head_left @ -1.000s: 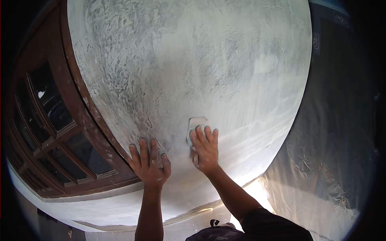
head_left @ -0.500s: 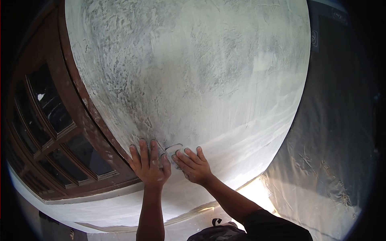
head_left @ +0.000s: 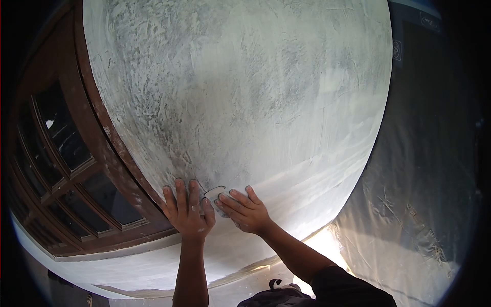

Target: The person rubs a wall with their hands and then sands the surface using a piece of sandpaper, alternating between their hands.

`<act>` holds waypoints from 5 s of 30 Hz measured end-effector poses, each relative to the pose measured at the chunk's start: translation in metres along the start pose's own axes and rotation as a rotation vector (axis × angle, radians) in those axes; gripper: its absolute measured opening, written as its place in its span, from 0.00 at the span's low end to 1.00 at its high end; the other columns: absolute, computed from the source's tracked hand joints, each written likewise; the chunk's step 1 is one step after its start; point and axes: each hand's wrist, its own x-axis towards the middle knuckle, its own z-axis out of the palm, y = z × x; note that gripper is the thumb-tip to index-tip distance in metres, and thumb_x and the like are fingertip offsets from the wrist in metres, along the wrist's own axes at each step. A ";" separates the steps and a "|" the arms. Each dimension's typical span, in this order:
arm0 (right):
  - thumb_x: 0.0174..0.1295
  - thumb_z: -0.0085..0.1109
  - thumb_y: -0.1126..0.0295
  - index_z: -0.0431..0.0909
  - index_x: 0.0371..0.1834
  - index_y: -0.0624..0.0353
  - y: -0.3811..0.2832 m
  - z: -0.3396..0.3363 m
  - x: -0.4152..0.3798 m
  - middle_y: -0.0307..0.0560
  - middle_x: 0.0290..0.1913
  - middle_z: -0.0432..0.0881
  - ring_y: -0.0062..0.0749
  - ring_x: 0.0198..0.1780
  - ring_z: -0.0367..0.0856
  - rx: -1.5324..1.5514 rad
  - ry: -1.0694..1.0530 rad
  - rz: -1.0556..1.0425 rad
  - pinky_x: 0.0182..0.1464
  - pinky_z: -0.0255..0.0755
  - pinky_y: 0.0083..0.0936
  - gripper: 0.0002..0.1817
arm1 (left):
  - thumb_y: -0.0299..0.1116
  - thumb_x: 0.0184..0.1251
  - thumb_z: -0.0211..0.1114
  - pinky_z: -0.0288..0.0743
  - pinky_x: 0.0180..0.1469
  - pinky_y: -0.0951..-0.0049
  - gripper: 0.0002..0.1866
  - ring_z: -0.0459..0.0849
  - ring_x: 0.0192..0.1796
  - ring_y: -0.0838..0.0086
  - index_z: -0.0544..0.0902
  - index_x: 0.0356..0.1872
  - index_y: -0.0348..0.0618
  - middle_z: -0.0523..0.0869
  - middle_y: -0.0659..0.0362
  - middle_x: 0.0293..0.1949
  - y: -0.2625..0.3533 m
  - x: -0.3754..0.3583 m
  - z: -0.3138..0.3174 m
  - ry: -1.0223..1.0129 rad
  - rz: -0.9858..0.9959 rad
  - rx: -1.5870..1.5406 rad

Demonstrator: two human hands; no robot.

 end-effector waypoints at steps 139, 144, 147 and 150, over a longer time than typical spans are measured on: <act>0.65 0.51 0.81 0.71 0.68 0.61 0.086 -0.044 0.079 0.53 0.70 0.71 0.50 0.76 0.58 -0.024 0.365 0.436 0.76 0.38 0.48 0.26 | 0.39 0.70 0.52 0.52 0.71 0.44 0.24 0.56 0.75 0.44 0.74 0.63 0.41 0.67 0.45 0.71 0.004 0.001 -0.005 -0.009 0.037 0.016; 0.60 0.59 0.70 0.77 0.64 0.44 -0.001 -0.002 0.009 0.34 0.71 0.71 0.39 0.78 0.53 0.033 0.013 0.115 0.78 0.37 0.50 0.26 | 0.40 0.70 0.53 0.52 0.71 0.44 0.24 0.56 0.76 0.45 0.75 0.63 0.41 0.67 0.45 0.71 0.002 0.000 -0.004 0.003 0.042 0.016; 0.61 0.58 0.67 0.75 0.66 0.41 0.009 -0.010 0.010 0.29 0.70 0.70 0.34 0.76 0.58 0.001 -0.020 0.000 0.78 0.40 0.49 0.26 | 0.40 0.70 0.53 0.52 0.71 0.45 0.24 0.55 0.76 0.45 0.75 0.63 0.41 0.67 0.45 0.71 0.001 0.000 -0.004 -0.002 0.050 0.013; 0.60 0.57 0.72 0.73 0.67 0.50 0.062 -0.040 0.059 0.37 0.71 0.70 0.38 0.77 0.55 -0.043 0.133 0.214 0.78 0.38 0.49 0.28 | 0.40 0.70 0.53 0.51 0.72 0.45 0.24 0.55 0.76 0.46 0.75 0.64 0.41 0.67 0.46 0.71 0.002 0.001 -0.004 0.004 0.044 0.010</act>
